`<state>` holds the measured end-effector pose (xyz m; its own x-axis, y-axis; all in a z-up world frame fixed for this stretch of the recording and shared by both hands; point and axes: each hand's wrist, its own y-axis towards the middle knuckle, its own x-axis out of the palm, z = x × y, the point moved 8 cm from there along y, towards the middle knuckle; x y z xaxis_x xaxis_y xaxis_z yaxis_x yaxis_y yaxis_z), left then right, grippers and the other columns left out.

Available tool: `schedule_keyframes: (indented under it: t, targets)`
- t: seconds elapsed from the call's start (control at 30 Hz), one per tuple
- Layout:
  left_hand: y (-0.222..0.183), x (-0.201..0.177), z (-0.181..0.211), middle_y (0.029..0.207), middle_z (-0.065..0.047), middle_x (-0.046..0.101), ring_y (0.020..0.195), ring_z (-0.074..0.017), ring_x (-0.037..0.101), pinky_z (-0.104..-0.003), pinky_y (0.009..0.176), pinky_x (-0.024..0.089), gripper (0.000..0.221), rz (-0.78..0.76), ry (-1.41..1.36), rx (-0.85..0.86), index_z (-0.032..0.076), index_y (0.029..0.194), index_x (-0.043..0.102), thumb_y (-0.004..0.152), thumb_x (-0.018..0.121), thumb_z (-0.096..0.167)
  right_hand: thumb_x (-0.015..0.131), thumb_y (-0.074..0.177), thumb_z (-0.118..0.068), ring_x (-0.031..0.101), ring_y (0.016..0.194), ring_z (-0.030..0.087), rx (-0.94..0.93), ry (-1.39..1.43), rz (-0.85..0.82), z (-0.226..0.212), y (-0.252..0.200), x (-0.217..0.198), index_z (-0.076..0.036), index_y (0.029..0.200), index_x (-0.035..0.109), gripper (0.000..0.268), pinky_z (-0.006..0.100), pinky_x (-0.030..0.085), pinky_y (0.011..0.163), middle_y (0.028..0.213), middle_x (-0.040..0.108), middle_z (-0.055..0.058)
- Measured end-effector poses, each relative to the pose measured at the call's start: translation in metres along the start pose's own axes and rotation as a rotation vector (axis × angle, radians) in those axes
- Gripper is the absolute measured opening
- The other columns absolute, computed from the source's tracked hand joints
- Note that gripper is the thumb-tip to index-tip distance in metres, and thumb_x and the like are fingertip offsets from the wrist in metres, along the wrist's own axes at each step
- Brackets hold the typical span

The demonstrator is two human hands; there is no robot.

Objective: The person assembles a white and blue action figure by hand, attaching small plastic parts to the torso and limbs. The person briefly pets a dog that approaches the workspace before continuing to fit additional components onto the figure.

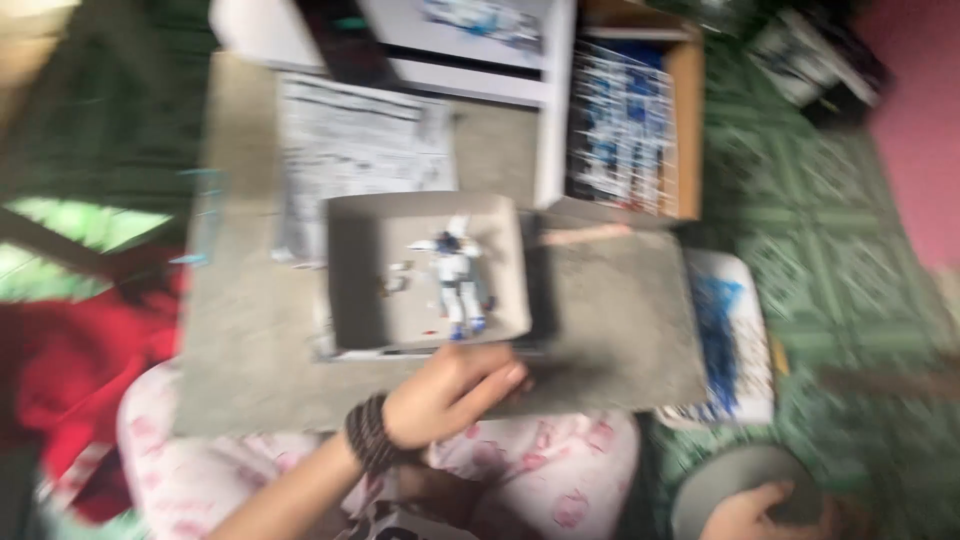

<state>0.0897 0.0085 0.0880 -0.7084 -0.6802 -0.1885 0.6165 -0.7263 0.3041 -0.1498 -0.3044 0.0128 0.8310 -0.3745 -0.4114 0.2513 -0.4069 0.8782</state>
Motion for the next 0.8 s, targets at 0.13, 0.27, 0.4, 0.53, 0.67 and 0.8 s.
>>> schedule_keyframes:
  t: [0.13,0.27,0.4,0.53,0.67,0.8]
  targets:
    - [0.018,-0.073,0.006,0.065,-0.008,0.06,0.05,-0.0208,0.053,-0.031,0.052,0.044,0.023,0.244,0.287,0.04,0.004,0.083,0.058,0.094,0.044,0.019,0.052,0.097,0.011,0.039,0.114,0.056,-0.475,0.476,-0.053,-0.158,0.076,0.06,0.015,0.104,0.041,0.014,0.069,0.031,0.102,0.122,0.042,0.038]
    - [0.021,-0.143,-0.001,0.069,-0.006,0.062,0.056,-0.0191,0.059,-0.031,0.058,0.049,0.026,0.516,0.428,0.259,0.006,0.086,0.057,0.094,0.039,0.023,0.055,0.095,0.018,0.053,0.098,0.049,-0.816,0.829,-0.061,-0.254,0.078,0.126,0.017,0.1,0.051,0.007,0.054,0.041,0.096,0.108,0.059,0.035]
    - [0.013,-0.184,-0.025,0.072,-0.002,0.067,0.061,-0.0141,0.065,-0.027,0.061,0.053,0.033,0.659,0.337,0.226,0.011,0.089,0.062,0.094,0.037,0.032,0.047,0.104,0.025,0.057,0.088,0.042,-0.607,1.06,-0.368,-0.29,0.056,0.203,0.023,0.109,0.053,0.008,0.047,0.049,0.086,0.101,0.058,0.034]
    - [-0.004,-0.199,-0.047,0.07,-0.003,0.065,0.06,-0.0143,0.063,-0.027,0.06,0.052,0.033,0.673,0.28,0.186,0.008,0.088,0.063,0.093,0.039,0.031,0.04,0.112,0.02,0.054,0.085,0.036,-0.324,1.168,-0.489,-0.291,0.029,0.234,0.022,0.122,0.044,0.011,0.04,0.047,0.079,0.103,0.054,0.033]
    - [-0.006,-0.196,-0.062,0.064,-0.003,0.064,0.054,-0.0168,0.061,-0.028,0.058,0.049,0.031,0.65,0.375,0.123,0.008,0.087,0.062,0.093,0.04,0.029,0.04,0.108,0.017,0.055,0.083,0.036,-0.277,1.21,-0.554,-0.278,0.019,0.246,0.021,0.118,0.045,0.012,0.04,0.048,0.076,0.1,0.053,0.032]
    - [-0.003,-0.175,-0.026,0.077,-0.003,0.07,0.065,-0.0177,0.066,-0.027,0.064,0.052,0.026,0.592,0.331,0.17,0.007,0.091,0.062,0.092,0.045,0.026,0.041,0.104,0.018,0.053,0.087,0.032,-0.253,1.298,-0.606,-0.297,0.039,0.208,0.018,0.116,0.043,0.012,0.038,0.047,0.085,0.102,0.053,0.029]
